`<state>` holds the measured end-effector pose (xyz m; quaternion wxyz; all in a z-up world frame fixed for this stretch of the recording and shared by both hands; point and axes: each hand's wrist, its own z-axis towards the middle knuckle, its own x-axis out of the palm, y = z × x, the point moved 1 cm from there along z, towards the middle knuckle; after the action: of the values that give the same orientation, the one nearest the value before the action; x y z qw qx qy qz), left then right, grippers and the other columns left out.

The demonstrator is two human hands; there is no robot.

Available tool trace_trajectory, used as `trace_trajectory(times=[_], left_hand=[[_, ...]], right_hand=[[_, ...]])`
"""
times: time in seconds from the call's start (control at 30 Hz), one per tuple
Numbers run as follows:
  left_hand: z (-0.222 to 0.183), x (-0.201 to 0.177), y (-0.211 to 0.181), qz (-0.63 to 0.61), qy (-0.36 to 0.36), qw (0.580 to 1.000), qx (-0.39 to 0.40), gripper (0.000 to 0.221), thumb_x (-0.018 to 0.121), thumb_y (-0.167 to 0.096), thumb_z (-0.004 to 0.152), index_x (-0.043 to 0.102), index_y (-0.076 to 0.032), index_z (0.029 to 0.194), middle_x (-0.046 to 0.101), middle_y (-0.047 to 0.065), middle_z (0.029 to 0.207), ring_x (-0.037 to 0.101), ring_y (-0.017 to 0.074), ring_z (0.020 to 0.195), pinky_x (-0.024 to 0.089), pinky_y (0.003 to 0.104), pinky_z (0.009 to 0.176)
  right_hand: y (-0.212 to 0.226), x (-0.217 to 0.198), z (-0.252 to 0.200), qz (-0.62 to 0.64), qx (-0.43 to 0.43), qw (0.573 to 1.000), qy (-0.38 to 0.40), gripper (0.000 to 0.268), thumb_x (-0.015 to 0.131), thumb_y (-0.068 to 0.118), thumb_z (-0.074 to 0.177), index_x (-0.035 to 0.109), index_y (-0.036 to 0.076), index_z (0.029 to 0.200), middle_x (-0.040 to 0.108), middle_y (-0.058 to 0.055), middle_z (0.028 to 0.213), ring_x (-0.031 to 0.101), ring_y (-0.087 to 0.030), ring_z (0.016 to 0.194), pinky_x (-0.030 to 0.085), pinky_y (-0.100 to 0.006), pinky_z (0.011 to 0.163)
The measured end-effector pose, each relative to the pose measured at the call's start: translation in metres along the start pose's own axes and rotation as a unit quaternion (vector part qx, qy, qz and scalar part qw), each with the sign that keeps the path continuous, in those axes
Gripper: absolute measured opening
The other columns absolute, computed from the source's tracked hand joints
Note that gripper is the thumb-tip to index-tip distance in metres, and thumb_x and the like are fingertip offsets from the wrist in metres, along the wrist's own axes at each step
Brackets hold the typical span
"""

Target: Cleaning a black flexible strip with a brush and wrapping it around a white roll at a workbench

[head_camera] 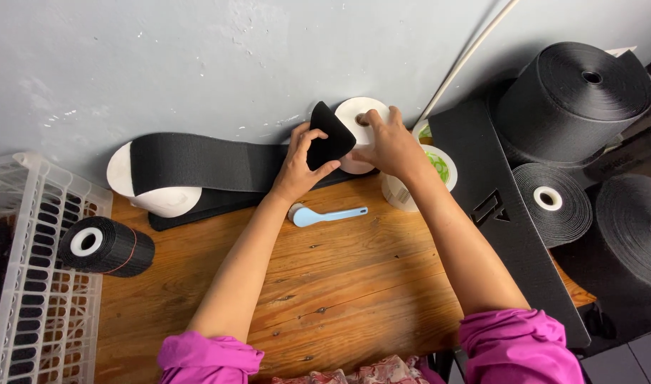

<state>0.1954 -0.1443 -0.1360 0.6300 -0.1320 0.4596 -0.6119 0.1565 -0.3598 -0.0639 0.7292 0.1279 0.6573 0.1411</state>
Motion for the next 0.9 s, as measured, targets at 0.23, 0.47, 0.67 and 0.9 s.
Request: trace_trajectory(times=[0.23, 0.47, 0.67, 0.9], left_hand=[[-0.001, 0.002, 0.002, 0.014, 0.021, 1.000, -0.013, 0.055, 0.080, -0.045, 0.089, 0.049, -0.020, 0.127, 0.038, 0.014, 0.144, 0.046, 0.0454, 0.135, 0.046, 0.058, 0.107], [-0.001, 0.008, 0.003, 0.073, 0.069, 0.995, -0.029, 0.057, 0.080, -0.048, 0.088, 0.051, -0.021, 0.129, 0.036, 0.016, 0.145, 0.044, 0.0481, 0.137, 0.045, 0.058, 0.109], [0.000, 0.010, 0.003, 0.102, 0.109, 0.987, -0.054, 0.060, 0.081, -0.046, 0.086, 0.048, -0.022, 0.130, 0.034, 0.019, 0.148, 0.040, 0.0514, 0.139, 0.045, 0.059, 0.109], [0.003, 0.013, 0.001, 0.110, 0.134, 0.982, -0.078, 0.064, 0.082, -0.044, 0.085, 0.045, -0.023, 0.132, 0.033, 0.023, 0.151, 0.038, 0.0538, 0.140, 0.047, 0.063, 0.108]], right_hand=[[-0.020, 0.002, 0.006, 0.066, 0.010, 0.997, -0.030, 0.066, 0.089, 0.057, 0.074, 0.060, 0.023, 0.122, 0.044, -0.035, 0.139, 0.063, -0.057, 0.111, 0.057, -0.058, 0.093], [-0.013, -0.028, -0.005, 0.139, 0.038, 0.989, -0.021, 0.063, 0.090, 0.044, 0.078, 0.062, 0.014, 0.126, 0.049, -0.037, 0.135, 0.060, -0.054, 0.120, 0.052, -0.057, 0.101], [-0.007, -0.041, -0.011, 0.166, 0.065, 0.984, -0.023, 0.060, 0.090, 0.041, 0.078, 0.065, 0.014, 0.125, 0.049, -0.036, 0.139, 0.057, -0.055, 0.124, 0.049, -0.057, 0.103], [-0.010, -0.052, -0.009, 0.187, 0.092, 0.977, -0.050, 0.061, 0.091, 0.043, 0.077, 0.067, 0.017, 0.126, 0.052, -0.030, 0.140, 0.057, -0.051, 0.126, 0.049, -0.055, 0.103]])
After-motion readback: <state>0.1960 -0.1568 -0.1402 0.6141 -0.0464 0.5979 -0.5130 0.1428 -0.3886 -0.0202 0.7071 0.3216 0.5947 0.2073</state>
